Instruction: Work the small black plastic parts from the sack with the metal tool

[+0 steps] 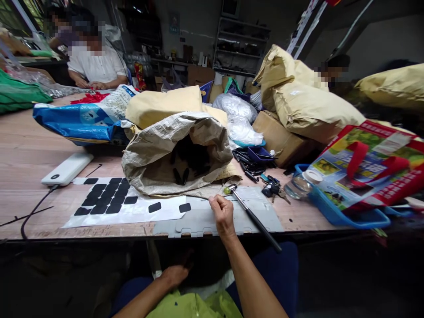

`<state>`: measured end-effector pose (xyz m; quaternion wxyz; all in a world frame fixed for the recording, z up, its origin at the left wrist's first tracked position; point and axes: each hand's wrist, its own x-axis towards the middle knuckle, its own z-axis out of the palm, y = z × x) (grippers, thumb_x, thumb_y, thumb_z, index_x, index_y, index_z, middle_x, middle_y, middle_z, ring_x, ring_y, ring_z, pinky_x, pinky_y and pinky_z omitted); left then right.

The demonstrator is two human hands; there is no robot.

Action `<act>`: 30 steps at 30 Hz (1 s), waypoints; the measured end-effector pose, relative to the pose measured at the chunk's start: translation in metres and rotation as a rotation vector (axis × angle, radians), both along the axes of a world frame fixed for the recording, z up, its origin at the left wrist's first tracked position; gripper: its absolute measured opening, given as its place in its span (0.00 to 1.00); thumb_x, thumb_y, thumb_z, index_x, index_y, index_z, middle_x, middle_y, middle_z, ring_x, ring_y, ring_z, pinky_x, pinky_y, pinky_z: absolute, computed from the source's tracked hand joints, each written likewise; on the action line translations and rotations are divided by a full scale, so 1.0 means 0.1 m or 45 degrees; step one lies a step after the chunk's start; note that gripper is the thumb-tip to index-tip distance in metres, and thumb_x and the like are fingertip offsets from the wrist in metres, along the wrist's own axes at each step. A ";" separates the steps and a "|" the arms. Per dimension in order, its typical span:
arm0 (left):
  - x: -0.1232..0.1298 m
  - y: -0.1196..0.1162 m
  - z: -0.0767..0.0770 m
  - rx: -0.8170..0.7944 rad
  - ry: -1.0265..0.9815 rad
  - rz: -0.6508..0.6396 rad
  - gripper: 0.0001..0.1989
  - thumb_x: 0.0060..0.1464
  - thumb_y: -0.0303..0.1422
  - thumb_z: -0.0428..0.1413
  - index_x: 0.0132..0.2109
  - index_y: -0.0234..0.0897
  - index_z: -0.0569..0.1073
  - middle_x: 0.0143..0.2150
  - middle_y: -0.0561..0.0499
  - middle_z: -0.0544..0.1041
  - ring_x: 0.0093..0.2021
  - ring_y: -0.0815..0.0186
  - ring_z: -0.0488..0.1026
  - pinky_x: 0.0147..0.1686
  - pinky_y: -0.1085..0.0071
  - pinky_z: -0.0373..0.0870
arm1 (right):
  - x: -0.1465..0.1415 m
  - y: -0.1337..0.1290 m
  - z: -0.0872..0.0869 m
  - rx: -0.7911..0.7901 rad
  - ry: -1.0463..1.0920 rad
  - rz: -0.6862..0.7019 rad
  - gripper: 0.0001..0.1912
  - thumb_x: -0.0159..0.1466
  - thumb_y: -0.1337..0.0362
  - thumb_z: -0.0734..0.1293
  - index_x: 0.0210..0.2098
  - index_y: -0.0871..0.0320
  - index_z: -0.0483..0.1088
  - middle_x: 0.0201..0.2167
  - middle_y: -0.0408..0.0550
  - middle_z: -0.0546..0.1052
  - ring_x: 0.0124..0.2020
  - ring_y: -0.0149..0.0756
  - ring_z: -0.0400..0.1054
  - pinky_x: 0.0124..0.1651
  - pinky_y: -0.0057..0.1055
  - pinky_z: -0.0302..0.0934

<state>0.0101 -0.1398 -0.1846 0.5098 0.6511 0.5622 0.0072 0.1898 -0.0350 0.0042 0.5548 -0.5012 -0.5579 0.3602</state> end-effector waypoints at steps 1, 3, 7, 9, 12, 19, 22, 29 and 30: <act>0.01 0.01 0.04 0.026 0.032 0.003 0.24 0.63 0.38 0.47 0.64 0.48 0.70 0.58 0.49 0.78 0.64 0.54 0.70 0.68 0.58 0.57 | 0.00 0.00 0.00 0.003 0.002 -0.001 0.25 0.66 0.50 0.64 0.20 0.54 0.53 0.20 0.37 0.51 0.23 0.27 0.47 0.28 0.29 0.44; 0.04 0.01 0.21 0.069 0.107 -0.032 0.23 0.63 0.37 0.48 0.62 0.46 0.72 0.58 0.48 0.78 0.63 0.55 0.71 0.66 0.60 0.61 | 0.00 0.01 0.00 0.007 -0.001 0.000 0.24 0.66 0.51 0.65 0.20 0.54 0.54 0.20 0.37 0.52 0.23 0.27 0.47 0.28 0.29 0.44; 0.05 0.06 1.01 0.170 -0.102 -0.410 0.15 0.59 0.36 0.54 0.50 0.45 0.80 0.46 0.49 0.83 0.46 0.57 0.79 0.47 0.65 0.73 | 0.00 0.01 0.00 -0.010 -0.043 0.002 0.24 0.66 0.50 0.64 0.20 0.54 0.55 0.19 0.37 0.52 0.23 0.27 0.47 0.28 0.29 0.45; -0.01 0.20 1.57 0.222 -0.398 -0.669 0.13 0.59 0.36 0.57 0.49 0.46 0.80 0.43 0.51 0.83 0.41 0.61 0.79 0.43 0.69 0.73 | -0.01 0.01 0.00 -0.014 -0.061 0.006 0.24 0.65 0.50 0.64 0.20 0.54 0.55 0.19 0.37 0.52 0.23 0.27 0.47 0.28 0.29 0.45; -0.16 0.64 2.24 0.318 -0.650 -0.623 0.14 0.66 0.38 0.53 0.53 0.44 0.78 0.45 0.52 0.83 0.42 0.64 0.79 0.44 0.72 0.72 | -0.01 0.00 0.01 -0.009 -0.071 0.011 0.24 0.65 0.50 0.64 0.20 0.55 0.55 0.19 0.36 0.52 0.23 0.27 0.47 0.28 0.29 0.45; -0.56 2.02 2.20 1.226 0.143 -0.043 0.14 0.61 0.33 0.55 0.53 0.42 0.77 0.54 0.46 0.78 0.55 0.55 0.71 0.58 0.59 0.66 | -0.01 0.03 0.00 -0.022 -0.097 -0.002 0.23 0.65 0.51 0.65 0.20 0.55 0.55 0.19 0.36 0.53 0.23 0.27 0.48 0.28 0.28 0.45; -0.64 2.17 2.03 1.177 0.369 -0.106 0.13 0.64 0.38 0.53 0.51 0.45 0.78 0.52 0.47 0.77 0.55 0.53 0.70 0.56 0.59 0.66 | -0.01 0.04 -0.01 -0.025 -0.123 -0.011 0.22 0.65 0.52 0.65 0.20 0.55 0.56 0.19 0.36 0.54 0.23 0.27 0.49 0.28 0.28 0.45; -0.80 1.97 1.93 1.205 0.293 -0.066 0.13 0.62 0.40 0.56 0.50 0.45 0.79 0.47 0.48 0.77 0.51 0.53 0.70 0.52 0.60 0.65 | -0.04 0.06 -0.02 -0.042 -0.181 -0.017 0.22 0.65 0.52 0.65 0.20 0.55 0.56 0.19 0.36 0.53 0.23 0.27 0.49 0.28 0.28 0.46; -0.79 1.94 1.94 1.220 0.240 -0.053 0.12 0.63 0.39 0.56 0.50 0.44 0.79 0.46 0.48 0.77 0.50 0.55 0.70 0.51 0.61 0.65 | -0.04 0.06 -0.02 -0.044 -0.184 -0.013 0.22 0.65 0.52 0.65 0.20 0.55 0.56 0.19 0.36 0.53 0.23 0.27 0.49 0.28 0.28 0.45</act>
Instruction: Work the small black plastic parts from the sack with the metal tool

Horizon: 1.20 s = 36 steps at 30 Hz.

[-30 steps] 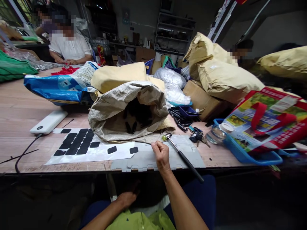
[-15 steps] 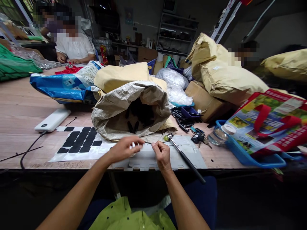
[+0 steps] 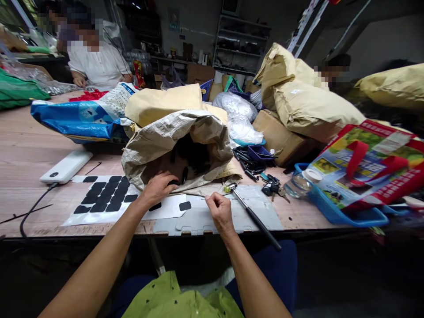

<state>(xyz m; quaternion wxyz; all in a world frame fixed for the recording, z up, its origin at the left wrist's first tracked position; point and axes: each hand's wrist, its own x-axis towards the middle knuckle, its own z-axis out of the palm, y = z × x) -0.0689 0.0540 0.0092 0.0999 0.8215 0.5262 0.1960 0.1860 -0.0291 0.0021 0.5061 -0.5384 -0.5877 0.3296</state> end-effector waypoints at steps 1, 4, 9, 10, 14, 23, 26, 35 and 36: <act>0.03 -0.04 0.01 0.020 -0.048 -0.014 0.11 0.63 0.38 0.57 0.49 0.43 0.79 0.45 0.48 0.78 0.49 0.56 0.71 0.50 0.62 0.65 | 0.00 0.00 0.00 -0.003 -0.003 0.004 0.22 0.65 0.52 0.65 0.20 0.55 0.56 0.18 0.36 0.53 0.23 0.27 0.49 0.28 0.28 0.45; 0.22 -0.19 0.05 0.081 -0.166 -0.098 0.10 0.62 0.38 0.59 0.47 0.42 0.80 0.43 0.48 0.78 0.46 0.58 0.70 0.47 0.62 0.63 | 0.00 0.00 0.00 -0.009 -0.014 0.011 0.22 0.65 0.52 0.65 0.20 0.55 0.56 0.18 0.36 0.54 0.23 0.27 0.49 0.27 0.28 0.45; 0.66 -0.43 0.02 0.031 -0.213 -0.322 0.09 0.62 0.38 0.60 0.47 0.42 0.79 0.42 0.48 0.78 0.44 0.59 0.69 0.45 0.63 0.62 | 0.00 0.00 -0.01 0.006 -0.022 0.001 0.22 0.65 0.52 0.65 0.20 0.55 0.58 0.18 0.36 0.54 0.23 0.27 0.49 0.28 0.28 0.46; 0.70 -0.45 -0.01 0.022 -0.205 -0.328 0.09 0.62 0.38 0.60 0.47 0.42 0.79 0.43 0.48 0.78 0.44 0.59 0.69 0.45 0.63 0.62 | 0.01 0.00 -0.01 0.011 -0.023 -0.002 0.22 0.65 0.53 0.65 0.20 0.55 0.58 0.18 0.36 0.55 0.23 0.27 0.49 0.28 0.28 0.46; 0.72 -0.50 -0.09 0.007 -0.271 -0.290 0.15 0.57 0.37 0.65 0.51 0.42 0.77 0.44 0.48 0.77 0.46 0.58 0.69 0.47 0.62 0.62 | 0.02 0.01 -0.02 0.016 -0.017 -0.003 0.21 0.65 0.53 0.65 0.20 0.55 0.58 0.18 0.36 0.55 0.23 0.27 0.49 0.28 0.28 0.46; 0.69 -0.51 -0.07 -0.013 -0.352 -0.163 0.13 0.49 0.33 0.69 0.43 0.40 0.79 0.40 0.50 0.77 0.45 0.58 0.70 0.48 0.60 0.60 | 0.12 0.02 0.03 -0.029 0.125 -0.028 0.20 0.65 0.50 0.66 0.24 0.56 0.62 0.20 0.37 0.59 0.24 0.28 0.53 0.30 0.27 0.51; 0.69 -0.49 -0.08 -0.036 -0.375 -0.160 0.10 0.51 0.32 0.68 0.41 0.40 0.79 0.39 0.51 0.78 0.44 0.59 0.70 0.47 0.61 0.60 | 0.36 0.03 0.15 0.112 -0.080 -0.276 0.14 0.64 0.51 0.66 0.31 0.56 0.70 0.27 0.41 0.69 0.30 0.32 0.61 0.36 0.29 0.58; 0.68 -0.47 -0.11 -0.077 -0.422 -0.146 0.11 0.49 0.33 0.68 0.40 0.40 0.79 0.40 0.51 0.78 0.45 0.59 0.70 0.49 0.61 0.60 | 1.01 -0.03 0.14 -0.368 -1.217 -0.459 0.16 0.65 0.54 0.66 0.48 0.54 0.76 0.40 0.50 0.74 0.43 0.43 0.66 0.45 0.37 0.57; 0.68 -0.47 -0.12 -0.073 -0.428 -0.143 0.11 0.49 0.33 0.68 0.41 0.40 0.79 0.41 0.51 0.78 0.45 0.59 0.71 0.49 0.61 0.60 | 1.02 -0.05 0.12 -0.350 -1.222 -0.453 0.14 0.67 0.56 0.64 0.46 0.55 0.75 0.40 0.50 0.74 0.43 0.42 0.67 0.44 0.36 0.57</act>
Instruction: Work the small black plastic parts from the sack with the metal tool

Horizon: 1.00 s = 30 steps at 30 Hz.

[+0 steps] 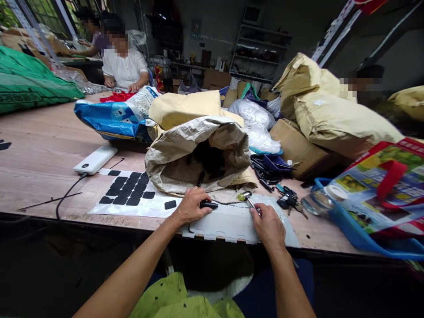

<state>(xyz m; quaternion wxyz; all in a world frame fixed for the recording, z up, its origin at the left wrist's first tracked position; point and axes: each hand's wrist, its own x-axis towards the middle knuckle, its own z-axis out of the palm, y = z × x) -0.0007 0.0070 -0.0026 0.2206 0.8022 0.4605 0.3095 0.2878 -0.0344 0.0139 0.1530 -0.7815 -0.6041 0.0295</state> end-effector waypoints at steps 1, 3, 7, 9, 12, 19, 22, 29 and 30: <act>0.00 0.00 0.00 0.003 -0.006 0.005 0.10 0.50 0.33 0.68 0.40 0.40 0.79 0.41 0.51 0.79 0.45 0.59 0.71 0.49 0.61 0.60 | -0.01 -0.03 -0.02 0.035 0.006 -0.001 0.13 0.67 0.58 0.63 0.45 0.55 0.75 0.41 0.50 0.74 0.44 0.42 0.67 0.44 0.35 0.58; 0.00 0.00 0.00 0.003 -0.015 0.009 0.09 0.51 0.33 0.67 0.40 0.40 0.79 0.41 0.51 0.79 0.45 0.59 0.71 0.49 0.61 0.60 | -0.07 -0.10 -0.03 0.152 0.066 -0.007 0.12 0.68 0.59 0.62 0.44 0.56 0.74 0.42 0.51 0.75 0.43 0.41 0.68 0.44 0.35 0.59; 0.00 0.01 0.00 -0.011 0.007 0.004 0.08 0.52 0.34 0.67 0.40 0.41 0.80 0.40 0.50 0.78 0.45 0.59 0.71 0.48 0.62 0.60 | -0.38 -0.25 0.04 0.379 0.412 0.250 0.14 0.70 0.57 0.60 0.45 0.57 0.73 0.41 0.51 0.77 0.43 0.40 0.71 0.48 0.36 0.64; -0.01 0.02 -0.01 -0.020 0.022 -0.003 0.08 0.53 0.36 0.66 0.41 0.41 0.80 0.40 0.50 0.78 0.44 0.59 0.70 0.48 0.62 0.60 | -0.58 -0.31 0.09 0.383 0.545 0.410 0.14 0.71 0.58 0.59 0.45 0.57 0.74 0.42 0.51 0.78 0.44 0.39 0.72 0.50 0.36 0.65; -0.01 0.02 -0.01 -0.016 0.033 -0.005 0.08 0.53 0.36 0.66 0.41 0.42 0.80 0.40 0.51 0.78 0.44 0.59 0.70 0.47 0.62 0.60 | -0.85 -0.37 0.14 0.406 0.595 0.540 0.16 0.72 0.60 0.59 0.52 0.56 0.73 0.47 0.53 0.78 0.48 0.40 0.73 0.52 0.36 0.67; -0.02 0.03 0.00 0.013 0.087 -0.028 0.08 0.54 0.38 0.66 0.38 0.40 0.79 0.38 0.50 0.76 0.45 0.58 0.70 0.45 0.62 0.59 | -1.04 -0.41 0.06 0.410 0.489 0.628 0.19 0.73 0.63 0.58 0.59 0.55 0.71 0.48 0.53 0.78 0.49 0.39 0.73 0.53 0.35 0.68; -0.03 0.04 -0.01 0.008 0.058 -0.027 0.07 0.55 0.37 0.66 0.40 0.41 0.80 0.39 0.50 0.77 0.45 0.58 0.70 0.47 0.62 0.60 | -1.00 -0.41 0.06 0.386 0.465 0.623 0.19 0.73 0.63 0.58 0.59 0.54 0.71 0.48 0.52 0.78 0.49 0.39 0.74 0.53 0.35 0.68; -0.02 0.03 -0.01 -0.014 0.038 -0.023 0.07 0.55 0.36 0.65 0.42 0.42 0.81 0.39 0.50 0.77 0.46 0.58 0.70 0.48 0.61 0.60 | -0.97 -0.40 0.09 0.374 0.475 0.580 0.19 0.72 0.63 0.57 0.58 0.55 0.72 0.48 0.52 0.78 0.49 0.39 0.73 0.53 0.34 0.67; -0.02 0.03 -0.01 -0.014 0.041 -0.021 0.07 0.55 0.36 0.65 0.42 0.42 0.82 0.39 0.50 0.77 0.46 0.58 0.70 0.48 0.61 0.60 | -0.96 -0.39 0.10 0.363 0.484 0.584 0.19 0.72 0.63 0.57 0.58 0.55 0.72 0.48 0.52 0.78 0.49 0.38 0.73 0.53 0.34 0.67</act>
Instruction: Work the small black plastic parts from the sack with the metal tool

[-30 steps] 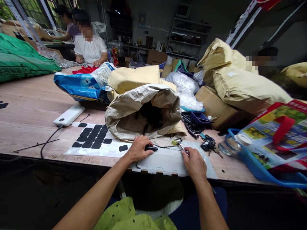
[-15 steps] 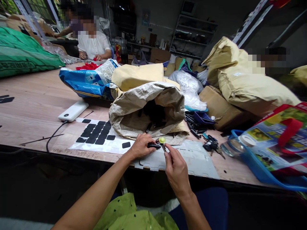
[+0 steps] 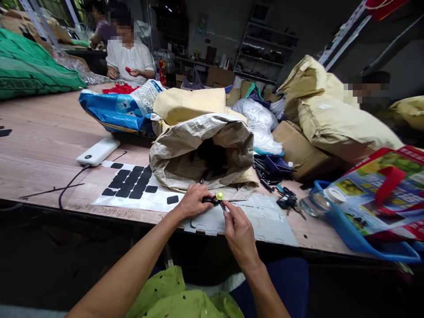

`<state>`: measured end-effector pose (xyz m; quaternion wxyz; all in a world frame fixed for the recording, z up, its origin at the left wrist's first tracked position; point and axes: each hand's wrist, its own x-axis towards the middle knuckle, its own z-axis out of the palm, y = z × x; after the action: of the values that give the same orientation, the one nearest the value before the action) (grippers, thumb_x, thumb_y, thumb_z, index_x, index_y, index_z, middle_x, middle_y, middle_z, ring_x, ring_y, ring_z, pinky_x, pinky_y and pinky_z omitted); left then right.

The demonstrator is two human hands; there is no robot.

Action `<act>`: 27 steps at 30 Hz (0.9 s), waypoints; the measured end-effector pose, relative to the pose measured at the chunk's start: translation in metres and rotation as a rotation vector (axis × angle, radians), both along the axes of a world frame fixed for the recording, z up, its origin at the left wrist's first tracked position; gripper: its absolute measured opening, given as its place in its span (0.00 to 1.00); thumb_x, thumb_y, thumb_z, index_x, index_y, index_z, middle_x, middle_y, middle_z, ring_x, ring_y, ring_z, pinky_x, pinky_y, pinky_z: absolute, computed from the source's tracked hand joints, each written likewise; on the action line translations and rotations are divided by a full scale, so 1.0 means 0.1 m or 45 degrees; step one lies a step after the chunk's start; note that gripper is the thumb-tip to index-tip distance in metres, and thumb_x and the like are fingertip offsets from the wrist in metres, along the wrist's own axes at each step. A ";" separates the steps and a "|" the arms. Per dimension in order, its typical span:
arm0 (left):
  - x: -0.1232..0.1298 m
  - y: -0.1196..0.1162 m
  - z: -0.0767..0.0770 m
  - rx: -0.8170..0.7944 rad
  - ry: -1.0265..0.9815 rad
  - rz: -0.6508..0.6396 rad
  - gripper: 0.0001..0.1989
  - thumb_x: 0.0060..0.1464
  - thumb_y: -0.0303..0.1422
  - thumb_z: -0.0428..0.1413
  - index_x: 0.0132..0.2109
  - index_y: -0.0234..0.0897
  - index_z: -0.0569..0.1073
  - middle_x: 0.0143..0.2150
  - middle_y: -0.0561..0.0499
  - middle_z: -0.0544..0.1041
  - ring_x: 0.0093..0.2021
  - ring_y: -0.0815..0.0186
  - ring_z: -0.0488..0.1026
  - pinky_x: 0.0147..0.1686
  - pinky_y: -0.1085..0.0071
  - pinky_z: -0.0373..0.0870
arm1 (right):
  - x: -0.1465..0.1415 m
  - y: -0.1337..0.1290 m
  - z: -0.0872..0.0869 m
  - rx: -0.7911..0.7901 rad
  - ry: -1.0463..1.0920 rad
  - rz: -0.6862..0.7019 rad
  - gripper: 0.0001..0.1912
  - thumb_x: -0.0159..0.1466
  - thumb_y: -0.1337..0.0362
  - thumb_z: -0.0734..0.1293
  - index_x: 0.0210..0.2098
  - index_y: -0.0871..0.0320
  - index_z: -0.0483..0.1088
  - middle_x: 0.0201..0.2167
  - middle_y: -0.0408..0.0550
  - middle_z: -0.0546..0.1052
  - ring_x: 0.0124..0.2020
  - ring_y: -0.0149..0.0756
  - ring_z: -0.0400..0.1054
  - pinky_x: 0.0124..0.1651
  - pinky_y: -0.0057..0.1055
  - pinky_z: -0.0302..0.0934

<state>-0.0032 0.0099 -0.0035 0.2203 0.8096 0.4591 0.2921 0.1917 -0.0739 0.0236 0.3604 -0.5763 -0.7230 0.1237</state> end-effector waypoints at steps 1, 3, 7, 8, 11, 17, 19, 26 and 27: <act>0.00 0.00 0.00 0.000 0.000 -0.001 0.07 0.55 0.36 0.65 0.42 0.42 0.82 0.38 0.50 0.77 0.46 0.58 0.70 0.48 0.61 0.60 | 0.02 0.01 0.01 0.000 0.012 -0.007 0.19 0.72 0.63 0.57 0.57 0.55 0.72 0.48 0.52 0.78 0.49 0.39 0.73 0.53 0.34 0.67; 0.00 0.00 0.01 -0.001 -0.007 -0.007 0.07 0.55 0.36 0.65 0.42 0.43 0.82 0.39 0.51 0.77 0.46 0.58 0.70 0.49 0.61 0.61 | 0.09 0.04 0.03 0.027 0.033 -0.068 0.19 0.72 0.62 0.57 0.58 0.55 0.72 0.49 0.53 0.78 0.49 0.39 0.73 0.52 0.34 0.66; 0.00 0.00 0.00 -0.008 -0.002 0.006 0.08 0.53 0.35 0.65 0.41 0.41 0.82 0.40 0.49 0.78 0.46 0.57 0.70 0.50 0.60 0.62 | 0.37 0.14 0.04 0.037 -0.097 -0.311 0.19 0.71 0.61 0.58 0.57 0.53 0.73 0.45 0.50 0.77 0.43 0.39 0.71 0.47 0.34 0.63; 0.00 0.00 0.00 -0.012 -0.002 0.012 0.08 0.52 0.34 0.65 0.41 0.41 0.82 0.40 0.49 0.78 0.46 0.57 0.70 0.50 0.60 0.62 | 0.45 0.16 0.02 0.019 -0.172 -0.383 0.19 0.71 0.61 0.59 0.57 0.53 0.73 0.44 0.49 0.77 0.41 0.38 0.70 0.44 0.33 0.61; 0.01 -0.01 0.00 -0.023 -0.013 0.017 0.09 0.51 0.32 0.65 0.41 0.41 0.82 0.40 0.50 0.77 0.46 0.57 0.70 0.49 0.61 0.62 | 0.65 0.23 -0.09 -0.017 -0.444 -0.562 0.18 0.69 0.65 0.61 0.56 0.53 0.75 0.41 0.50 0.75 0.39 0.37 0.66 0.40 0.32 0.55; 0.00 0.02 0.02 -0.007 -0.010 -0.005 0.07 0.54 0.35 0.63 0.41 0.41 0.80 0.40 0.50 0.78 0.45 0.57 0.70 0.49 0.60 0.62 | 0.73 0.26 -0.26 0.078 -0.728 -0.730 0.17 0.69 0.67 0.62 0.54 0.53 0.76 0.37 0.51 0.72 0.41 0.42 0.60 0.40 0.35 0.47; -0.02 -0.02 0.07 0.029 -0.023 -0.055 0.08 0.59 0.37 0.60 0.44 0.41 0.79 0.42 0.48 0.79 0.46 0.57 0.71 0.49 0.59 0.62 | 0.70 0.25 -0.27 0.075 -0.732 -0.724 0.17 0.68 0.67 0.62 0.55 0.54 0.75 0.38 0.52 0.72 0.41 0.42 0.60 0.40 0.35 0.47; 0.11 -0.88 0.21 -0.168 -0.139 -0.534 0.13 0.67 0.41 0.51 0.51 0.43 0.76 0.43 0.47 0.80 0.43 0.60 0.75 0.47 0.64 0.65 | 0.68 0.25 -0.26 0.018 -0.722 -0.716 0.18 0.69 0.67 0.60 0.57 0.53 0.72 0.40 0.52 0.71 0.43 0.43 0.60 0.41 0.36 0.49; 0.15 -1.03 0.13 -0.237 -0.130 -0.604 0.13 0.66 0.41 0.52 0.51 0.43 0.76 0.42 0.48 0.80 0.42 0.60 0.75 0.46 0.65 0.66 | 0.68 0.24 -0.26 0.008 -0.719 -0.716 0.19 0.69 0.67 0.60 0.57 0.53 0.72 0.41 0.52 0.71 0.43 0.44 0.60 0.41 0.37 0.49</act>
<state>0.0116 -0.0927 0.0092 0.3792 0.8550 0.2695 0.2293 0.2599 -0.0494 -0.0020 0.1690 -0.7621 -0.6079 -0.1454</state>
